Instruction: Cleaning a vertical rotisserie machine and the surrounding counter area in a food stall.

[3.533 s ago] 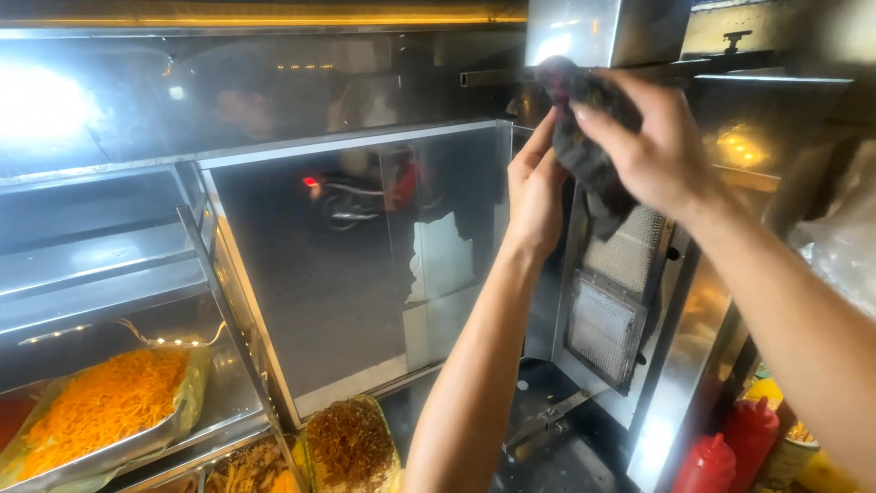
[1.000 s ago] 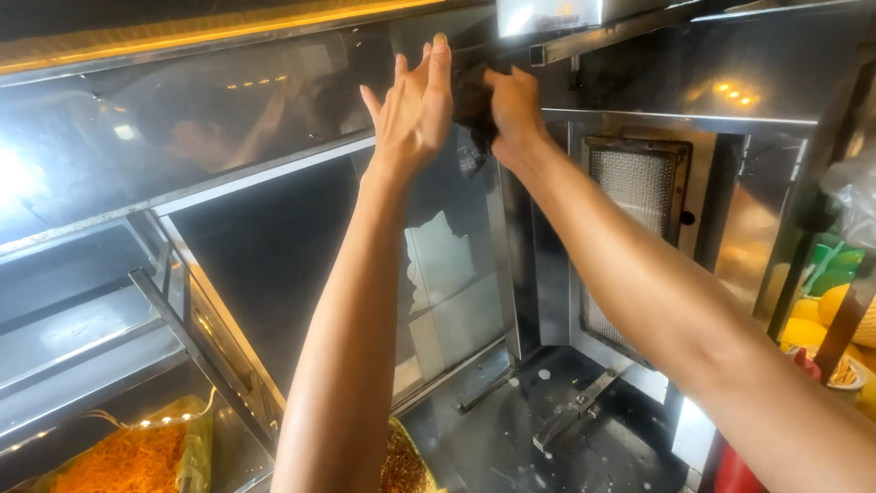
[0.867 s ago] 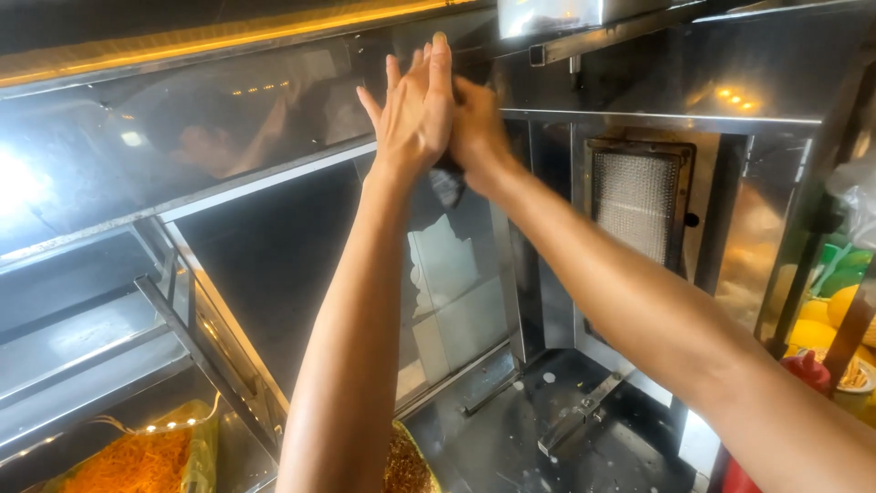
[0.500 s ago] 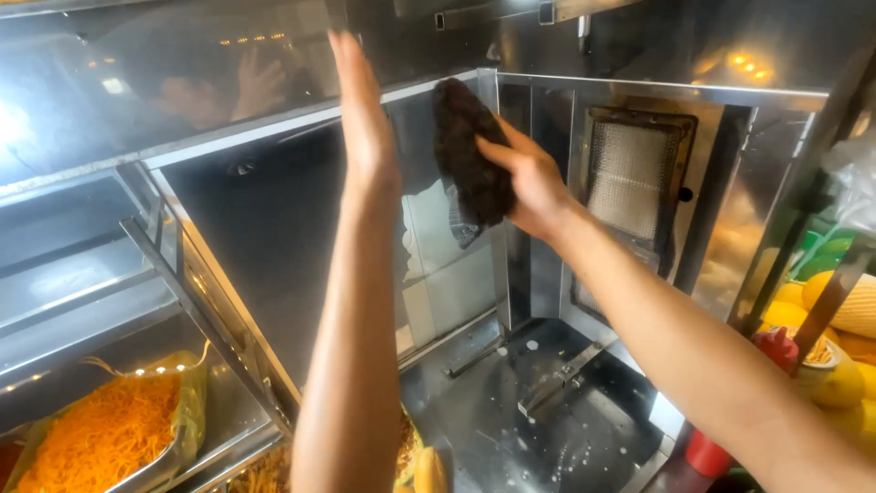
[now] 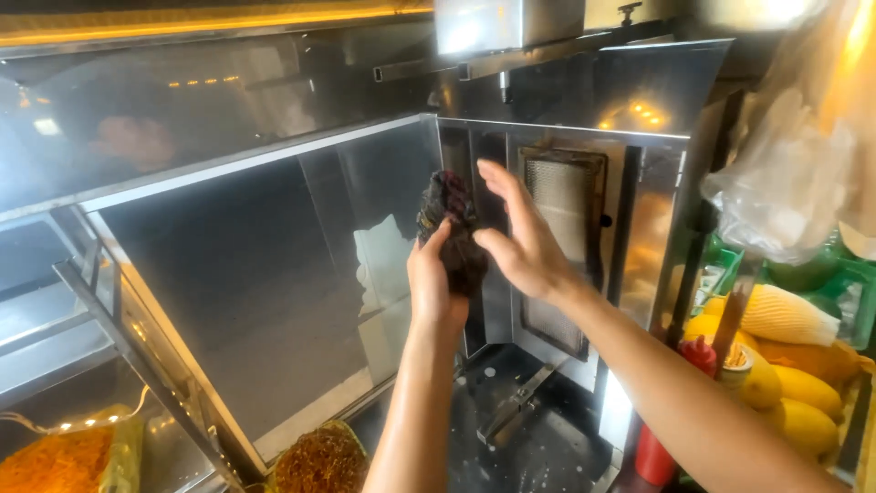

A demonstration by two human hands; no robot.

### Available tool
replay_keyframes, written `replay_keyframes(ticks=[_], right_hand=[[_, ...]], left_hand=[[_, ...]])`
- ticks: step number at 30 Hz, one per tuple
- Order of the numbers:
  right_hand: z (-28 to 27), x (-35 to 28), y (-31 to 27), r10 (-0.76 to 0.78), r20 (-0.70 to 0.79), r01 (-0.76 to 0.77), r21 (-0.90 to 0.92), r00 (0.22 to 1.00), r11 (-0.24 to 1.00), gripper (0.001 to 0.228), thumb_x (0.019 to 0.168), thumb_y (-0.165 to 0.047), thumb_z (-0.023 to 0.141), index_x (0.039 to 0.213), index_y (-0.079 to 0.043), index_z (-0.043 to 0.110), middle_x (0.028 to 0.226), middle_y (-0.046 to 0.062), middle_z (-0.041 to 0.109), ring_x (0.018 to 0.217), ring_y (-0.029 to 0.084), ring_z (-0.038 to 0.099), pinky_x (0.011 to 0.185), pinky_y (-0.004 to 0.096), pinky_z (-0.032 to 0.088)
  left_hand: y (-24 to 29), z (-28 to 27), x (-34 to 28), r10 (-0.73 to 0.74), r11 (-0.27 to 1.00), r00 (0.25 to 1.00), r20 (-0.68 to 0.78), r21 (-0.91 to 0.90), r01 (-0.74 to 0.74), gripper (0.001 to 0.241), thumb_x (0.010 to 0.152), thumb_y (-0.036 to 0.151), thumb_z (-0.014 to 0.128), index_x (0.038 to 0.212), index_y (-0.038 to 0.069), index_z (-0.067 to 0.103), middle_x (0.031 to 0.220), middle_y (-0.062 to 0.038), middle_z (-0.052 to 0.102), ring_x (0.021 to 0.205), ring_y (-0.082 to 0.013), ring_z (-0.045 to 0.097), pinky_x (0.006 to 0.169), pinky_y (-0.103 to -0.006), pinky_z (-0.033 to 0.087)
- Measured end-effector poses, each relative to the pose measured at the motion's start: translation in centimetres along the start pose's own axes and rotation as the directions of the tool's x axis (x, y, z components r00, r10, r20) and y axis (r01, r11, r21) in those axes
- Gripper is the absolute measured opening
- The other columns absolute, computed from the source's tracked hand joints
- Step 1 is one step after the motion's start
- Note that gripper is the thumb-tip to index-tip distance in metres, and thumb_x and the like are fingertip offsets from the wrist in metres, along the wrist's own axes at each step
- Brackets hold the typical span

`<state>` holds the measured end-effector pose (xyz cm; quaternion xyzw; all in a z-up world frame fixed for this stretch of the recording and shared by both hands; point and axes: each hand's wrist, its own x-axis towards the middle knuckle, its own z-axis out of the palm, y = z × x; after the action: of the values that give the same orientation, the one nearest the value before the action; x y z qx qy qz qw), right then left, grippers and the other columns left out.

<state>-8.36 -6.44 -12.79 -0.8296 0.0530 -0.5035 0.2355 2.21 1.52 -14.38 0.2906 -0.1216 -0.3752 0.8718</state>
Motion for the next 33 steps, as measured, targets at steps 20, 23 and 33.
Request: replay_keyframes(ticks=[20, 23, 33], right_hand=[[-5.7, 11.5, 1.8, -0.427, -0.508, 0.259, -0.369, 0.748, 0.893, 0.017, 0.098, -0.011, 0.073, 0.107, -0.001, 0.064, 0.095, 0.011, 0.069, 0.075, 0.022, 0.066, 0.067, 0.03, 0.053], [-6.3, 13.1, 4.4, -0.439, -0.519, 0.177, -0.478, 0.734, 0.86, 0.005, 0.095, -0.005, 0.071, 0.098, -0.005, 0.067, 0.089, 0.006, 0.067, 0.074, 0.019, 0.058, 0.074, 0.032, 0.046], [-5.5, 12.0, 3.4, -0.391, -0.569, 0.149, -0.424, 0.724, 0.893, 0.016, 0.094, 0.004, 0.066, 0.11, 0.002, 0.068, 0.1, 0.011, 0.07, 0.076, 0.021, 0.07, 0.069, 0.028, 0.055]], left_hand=[[6.9, 13.8, -1.0, 0.551, 0.363, 0.678, 0.486, 0.592, -0.72, 0.034, 0.09, 0.027, 0.068, 0.114, 0.004, 0.077, 0.099, -0.009, 0.081, 0.083, -0.0121, 0.074, 0.078, -0.0224, 0.058], [6.4, 12.9, 0.5, 0.53, 0.507, 0.666, 0.526, 0.433, -0.745, 0.034, 0.091, 0.024, 0.071, 0.114, 0.001, 0.078, 0.093, -0.006, 0.081, 0.082, -0.0096, 0.071, 0.081, -0.0224, 0.06], [7.1, 12.6, 0.4, 0.487, 0.515, 0.638, 0.597, 0.393, -0.762, 0.039, 0.089, 0.028, 0.073, 0.115, -0.001, 0.077, 0.094, -0.012, 0.08, 0.087, -0.0139, 0.076, 0.083, -0.0231, 0.061]])
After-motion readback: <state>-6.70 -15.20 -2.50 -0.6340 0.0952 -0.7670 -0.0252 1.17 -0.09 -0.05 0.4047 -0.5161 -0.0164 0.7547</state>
